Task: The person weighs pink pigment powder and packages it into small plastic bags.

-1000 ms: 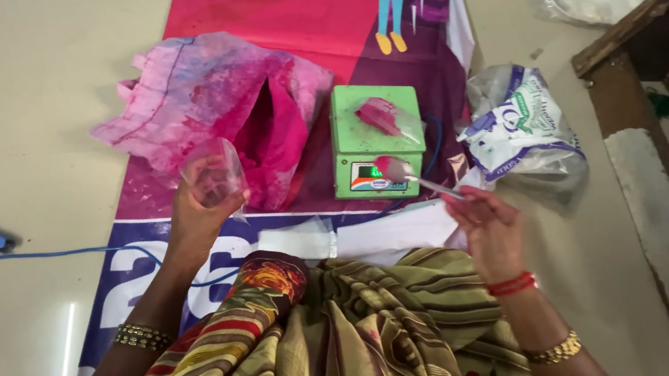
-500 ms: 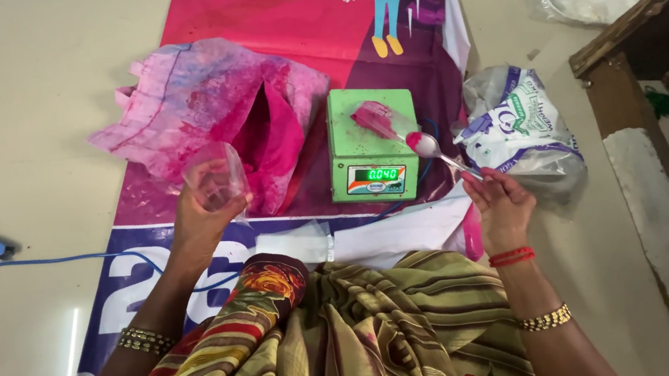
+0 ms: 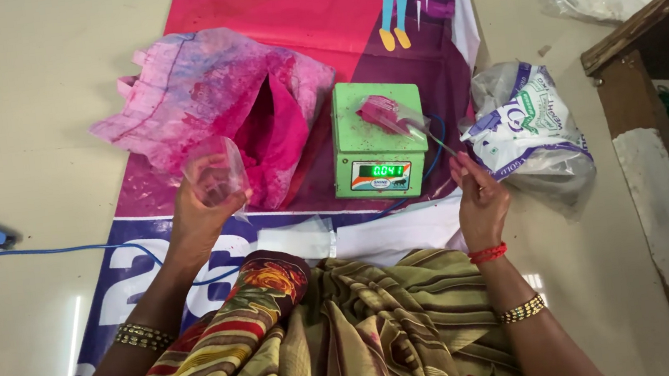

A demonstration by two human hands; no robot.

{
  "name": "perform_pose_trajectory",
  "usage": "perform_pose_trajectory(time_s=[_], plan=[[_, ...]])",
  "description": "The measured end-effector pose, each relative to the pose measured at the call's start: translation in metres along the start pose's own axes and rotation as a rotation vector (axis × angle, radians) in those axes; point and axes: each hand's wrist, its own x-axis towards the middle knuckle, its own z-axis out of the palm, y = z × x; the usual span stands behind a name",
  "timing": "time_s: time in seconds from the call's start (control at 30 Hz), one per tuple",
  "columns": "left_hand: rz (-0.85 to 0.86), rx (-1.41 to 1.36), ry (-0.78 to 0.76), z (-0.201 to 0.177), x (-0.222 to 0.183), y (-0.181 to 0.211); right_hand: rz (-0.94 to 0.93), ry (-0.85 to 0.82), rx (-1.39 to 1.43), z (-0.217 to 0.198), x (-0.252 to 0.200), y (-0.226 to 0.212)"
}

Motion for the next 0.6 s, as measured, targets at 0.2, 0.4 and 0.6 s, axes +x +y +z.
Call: perform_pose_trajectory(time_s=[0.2,0.4,0.6], plan=[[0.028,-0.023,-0.031,0.007,0.002,-0.006,0.153,0.123,0.401,-0.021,-0.009,0.008],[0.029,-0.072,-0.061,0.006,-0.002,-0.007,0.332,0.242,0.827,-0.058,-0.032,0.012],[0.046,-0.089,-0.063,-0.002,-0.001,-0.009,0.351,0.189,0.646,-0.021,-0.039,-0.044]])
